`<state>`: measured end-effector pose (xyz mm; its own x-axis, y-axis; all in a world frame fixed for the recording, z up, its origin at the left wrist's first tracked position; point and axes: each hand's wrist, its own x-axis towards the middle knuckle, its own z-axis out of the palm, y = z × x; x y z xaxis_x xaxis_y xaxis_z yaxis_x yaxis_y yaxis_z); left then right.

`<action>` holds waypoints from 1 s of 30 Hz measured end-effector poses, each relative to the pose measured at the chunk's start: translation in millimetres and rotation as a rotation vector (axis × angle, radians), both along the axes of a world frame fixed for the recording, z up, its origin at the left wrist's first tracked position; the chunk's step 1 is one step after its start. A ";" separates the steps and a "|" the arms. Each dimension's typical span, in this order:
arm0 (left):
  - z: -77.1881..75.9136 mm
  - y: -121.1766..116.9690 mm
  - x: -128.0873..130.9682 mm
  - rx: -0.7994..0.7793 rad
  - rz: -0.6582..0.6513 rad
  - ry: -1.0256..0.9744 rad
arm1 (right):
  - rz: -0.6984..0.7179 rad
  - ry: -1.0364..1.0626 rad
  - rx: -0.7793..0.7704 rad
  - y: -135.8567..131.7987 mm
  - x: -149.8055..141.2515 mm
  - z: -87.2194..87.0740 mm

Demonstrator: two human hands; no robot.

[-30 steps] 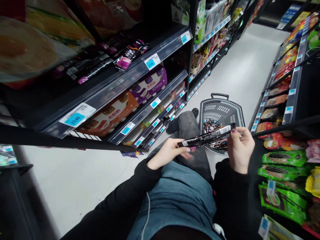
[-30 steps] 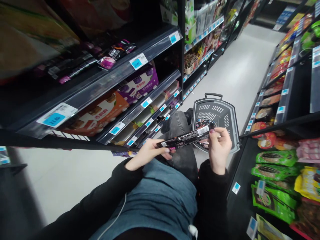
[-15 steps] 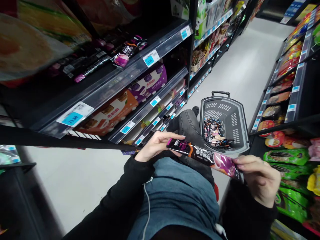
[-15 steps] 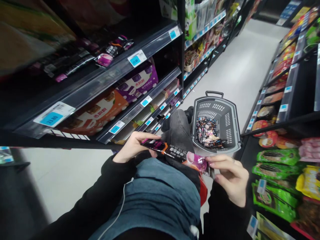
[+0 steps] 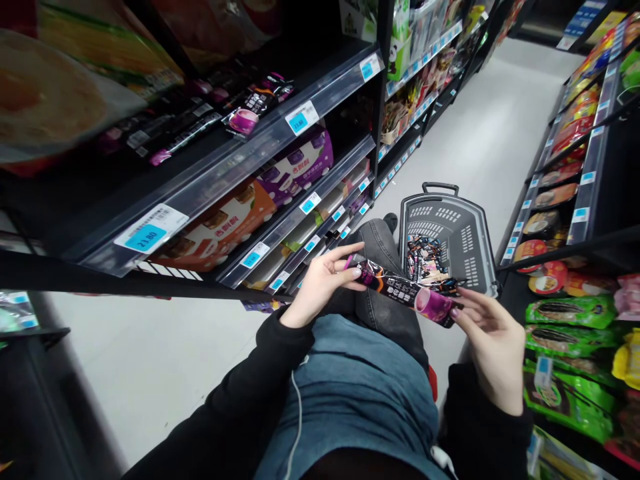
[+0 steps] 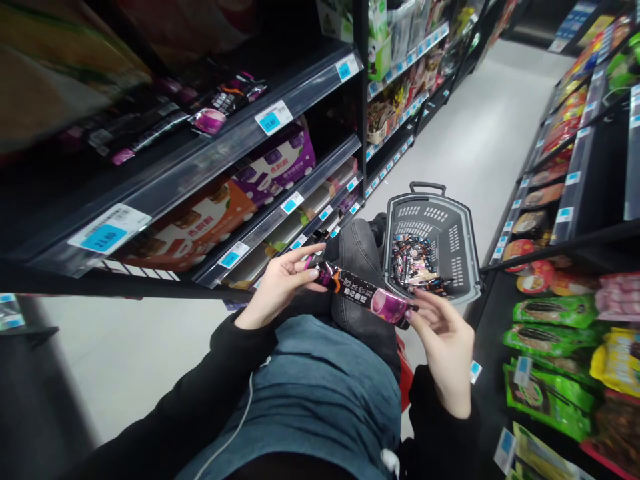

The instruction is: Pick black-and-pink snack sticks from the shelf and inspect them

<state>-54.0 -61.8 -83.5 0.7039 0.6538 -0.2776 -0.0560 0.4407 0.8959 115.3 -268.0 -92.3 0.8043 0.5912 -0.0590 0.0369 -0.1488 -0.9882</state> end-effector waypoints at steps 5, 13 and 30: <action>-2.4 -3.2 3.2 -0.004 0.065 -0.002 | 0.143 0.279 -0.020 -1.9 -1.0 -22.0; -4.3 -0.8 6.8 -0.020 0.159 -0.022 | 0.116 0.155 -0.035 -2.8 -6.7 -26.0; -20.7 17.4 2.2 0.032 -0.035 0.050 | -0.014 0.058 -0.093 -7.5 -0.1 -23.7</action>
<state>-51.8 -44.4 -104.1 0.7121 0.6382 -0.2925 0.0041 0.4128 0.9108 115.1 -275.5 -116.0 0.8063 0.5696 -0.1594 -0.0225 -0.2398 -0.9706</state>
